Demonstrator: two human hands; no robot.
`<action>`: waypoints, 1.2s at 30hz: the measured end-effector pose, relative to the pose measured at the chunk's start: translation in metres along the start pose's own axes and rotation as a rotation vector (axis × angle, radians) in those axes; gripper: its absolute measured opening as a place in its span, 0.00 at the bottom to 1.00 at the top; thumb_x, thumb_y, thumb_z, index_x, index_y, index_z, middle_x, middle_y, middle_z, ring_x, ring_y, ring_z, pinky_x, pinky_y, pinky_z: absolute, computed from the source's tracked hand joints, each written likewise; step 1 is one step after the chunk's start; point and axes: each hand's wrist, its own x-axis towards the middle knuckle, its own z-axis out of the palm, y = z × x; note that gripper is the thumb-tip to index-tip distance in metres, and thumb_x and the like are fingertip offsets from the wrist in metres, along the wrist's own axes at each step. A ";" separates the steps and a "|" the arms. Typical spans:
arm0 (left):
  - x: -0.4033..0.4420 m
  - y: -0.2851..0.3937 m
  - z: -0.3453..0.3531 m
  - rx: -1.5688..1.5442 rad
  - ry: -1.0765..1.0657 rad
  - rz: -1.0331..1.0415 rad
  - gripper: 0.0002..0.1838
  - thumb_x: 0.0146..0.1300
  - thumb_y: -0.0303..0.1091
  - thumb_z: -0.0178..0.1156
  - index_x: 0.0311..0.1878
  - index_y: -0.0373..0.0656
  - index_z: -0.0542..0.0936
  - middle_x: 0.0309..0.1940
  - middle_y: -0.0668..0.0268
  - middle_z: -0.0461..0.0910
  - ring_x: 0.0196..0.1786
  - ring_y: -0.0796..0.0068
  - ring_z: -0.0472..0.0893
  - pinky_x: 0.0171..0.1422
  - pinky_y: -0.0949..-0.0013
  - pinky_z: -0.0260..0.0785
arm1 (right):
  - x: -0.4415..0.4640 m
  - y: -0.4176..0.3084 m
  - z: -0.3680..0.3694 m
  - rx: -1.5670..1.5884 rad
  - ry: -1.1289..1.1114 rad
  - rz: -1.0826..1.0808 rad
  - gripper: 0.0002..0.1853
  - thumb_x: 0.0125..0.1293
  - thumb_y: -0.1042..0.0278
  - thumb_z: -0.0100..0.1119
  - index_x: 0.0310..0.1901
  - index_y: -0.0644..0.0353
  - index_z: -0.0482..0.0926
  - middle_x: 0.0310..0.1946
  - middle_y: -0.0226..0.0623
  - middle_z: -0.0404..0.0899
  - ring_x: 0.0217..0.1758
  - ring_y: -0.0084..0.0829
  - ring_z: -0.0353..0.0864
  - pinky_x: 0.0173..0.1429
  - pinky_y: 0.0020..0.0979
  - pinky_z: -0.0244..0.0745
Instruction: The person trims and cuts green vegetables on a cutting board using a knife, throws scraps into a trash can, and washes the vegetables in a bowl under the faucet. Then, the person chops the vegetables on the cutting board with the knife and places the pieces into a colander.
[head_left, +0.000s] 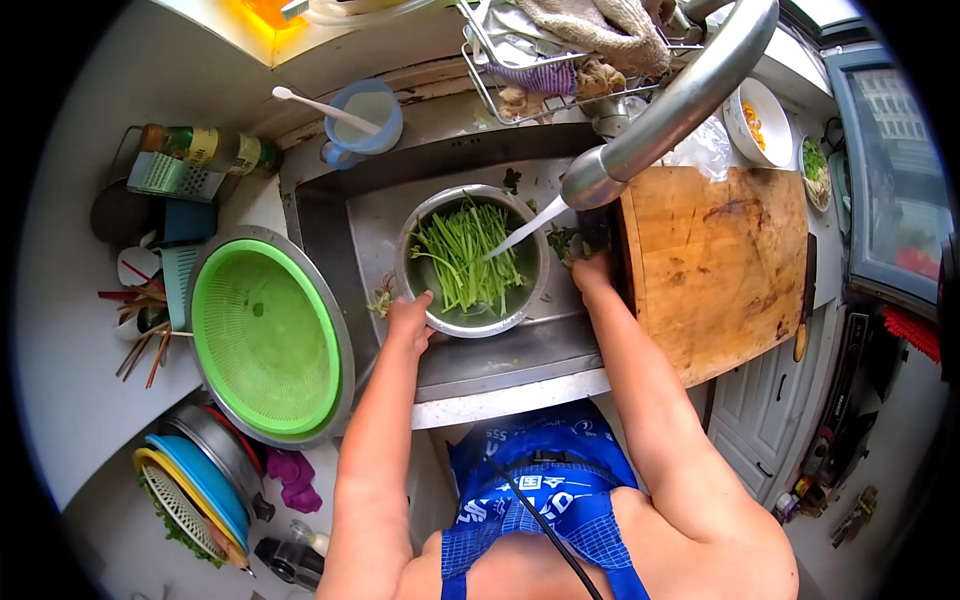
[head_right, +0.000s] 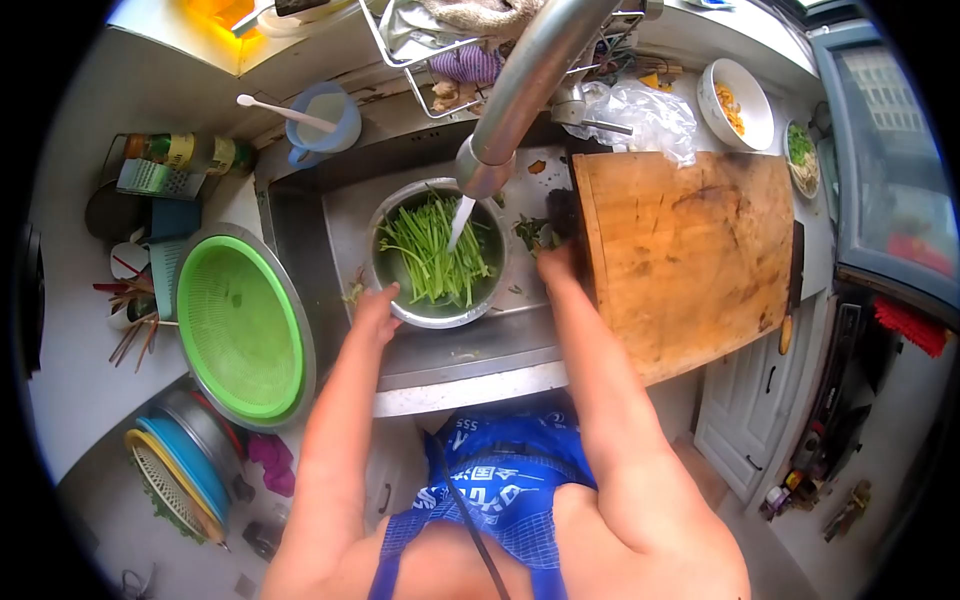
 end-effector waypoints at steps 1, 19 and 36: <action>0.009 -0.006 0.000 -0.037 -0.029 0.008 0.19 0.57 0.28 0.59 0.53 0.40 0.69 0.42 0.59 0.77 0.42 0.61 0.79 0.41 0.58 0.74 | -0.001 -0.002 -0.001 0.005 0.000 0.005 0.33 0.50 0.72 0.59 0.62 0.65 0.64 0.58 0.57 0.66 0.63 0.48 0.66 0.68 0.35 0.58; -0.059 0.007 -0.032 -0.332 -0.009 0.130 0.19 0.55 0.19 0.52 0.53 0.38 0.70 0.43 0.59 0.76 0.40 0.63 0.81 0.41 0.62 0.78 | 0.017 -0.069 0.016 0.330 -0.127 0.065 0.19 0.51 0.70 0.61 0.48 0.53 0.79 0.60 0.49 0.64 0.62 0.51 0.63 0.64 0.42 0.63; -0.061 0.001 -0.045 -0.584 0.025 0.095 0.23 0.55 0.18 0.52 0.56 0.38 0.67 0.48 0.60 0.73 0.49 0.63 0.77 0.53 0.58 0.75 | -0.079 -0.090 0.107 0.339 -1.009 -0.684 0.27 0.67 0.58 0.48 0.65 0.60 0.63 0.66 0.47 0.62 0.70 0.39 0.59 0.71 0.33 0.51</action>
